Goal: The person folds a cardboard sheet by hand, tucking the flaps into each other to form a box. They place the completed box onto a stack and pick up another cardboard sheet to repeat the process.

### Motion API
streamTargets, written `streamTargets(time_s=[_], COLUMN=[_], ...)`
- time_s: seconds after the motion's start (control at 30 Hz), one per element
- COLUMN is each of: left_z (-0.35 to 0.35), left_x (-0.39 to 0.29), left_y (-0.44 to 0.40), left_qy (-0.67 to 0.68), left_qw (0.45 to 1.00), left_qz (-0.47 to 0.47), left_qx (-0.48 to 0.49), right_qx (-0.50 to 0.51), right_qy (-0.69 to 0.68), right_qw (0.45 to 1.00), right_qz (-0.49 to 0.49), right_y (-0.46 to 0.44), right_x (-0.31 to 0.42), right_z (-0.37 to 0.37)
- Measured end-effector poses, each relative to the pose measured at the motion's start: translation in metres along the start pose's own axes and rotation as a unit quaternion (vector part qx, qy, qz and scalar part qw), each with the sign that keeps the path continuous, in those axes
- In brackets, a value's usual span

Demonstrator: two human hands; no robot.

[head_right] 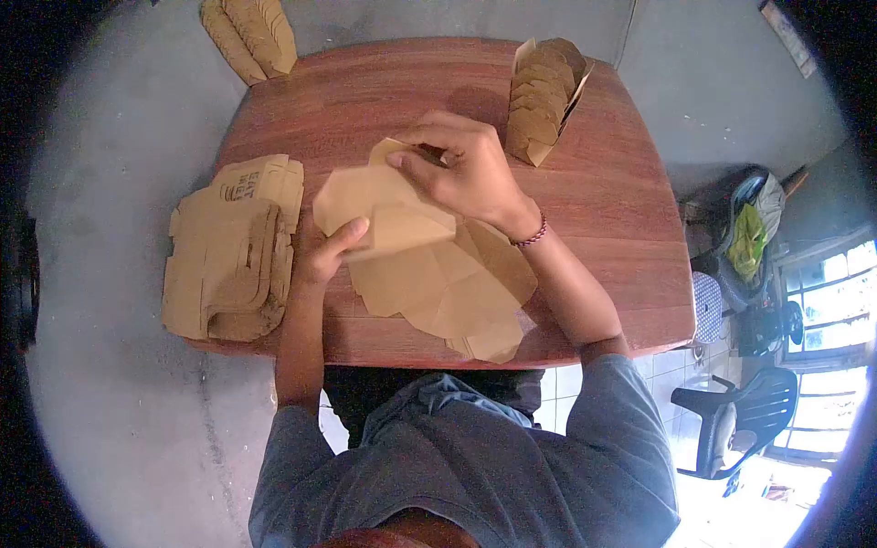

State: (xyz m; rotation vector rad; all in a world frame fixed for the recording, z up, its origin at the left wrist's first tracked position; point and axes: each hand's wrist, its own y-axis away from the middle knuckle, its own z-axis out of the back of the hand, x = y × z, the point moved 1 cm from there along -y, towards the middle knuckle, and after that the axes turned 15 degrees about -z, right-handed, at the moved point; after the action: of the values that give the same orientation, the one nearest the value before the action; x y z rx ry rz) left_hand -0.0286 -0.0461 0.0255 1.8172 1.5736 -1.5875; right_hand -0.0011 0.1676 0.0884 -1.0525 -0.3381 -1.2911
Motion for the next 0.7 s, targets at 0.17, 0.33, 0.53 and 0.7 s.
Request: streamTargets(time_s=[0.17,0.33,0.53,0.7], left_z=[0.015,0.019,0.021,0.020], left_x=[0.004,0.000,-0.005,-0.003], left_y=[-0.006,-0.008,-0.006,-0.005], left_qy=[-0.053,-0.077,-0.067,-0.084], left_qw=[0.991,0.990,0.988,0.982], left_qz=[-0.076,-0.069,-0.040,-0.028], left_qx=[0.099,0.097,0.130,0.165], right_qx=[-0.112,-0.020,0.141,0.197], right_qy=[0.007,0.007,-0.033,-0.062], right_qw=[0.990,0.989,0.978,0.973], right_qz=[0.085,0.147,0.150,0.102], right_y=[0.003,0.002,0.003,0.002], right_x=[0.008,0.005,0.015,0.009], right_z=[0.002,0.005,0.018,0.016])
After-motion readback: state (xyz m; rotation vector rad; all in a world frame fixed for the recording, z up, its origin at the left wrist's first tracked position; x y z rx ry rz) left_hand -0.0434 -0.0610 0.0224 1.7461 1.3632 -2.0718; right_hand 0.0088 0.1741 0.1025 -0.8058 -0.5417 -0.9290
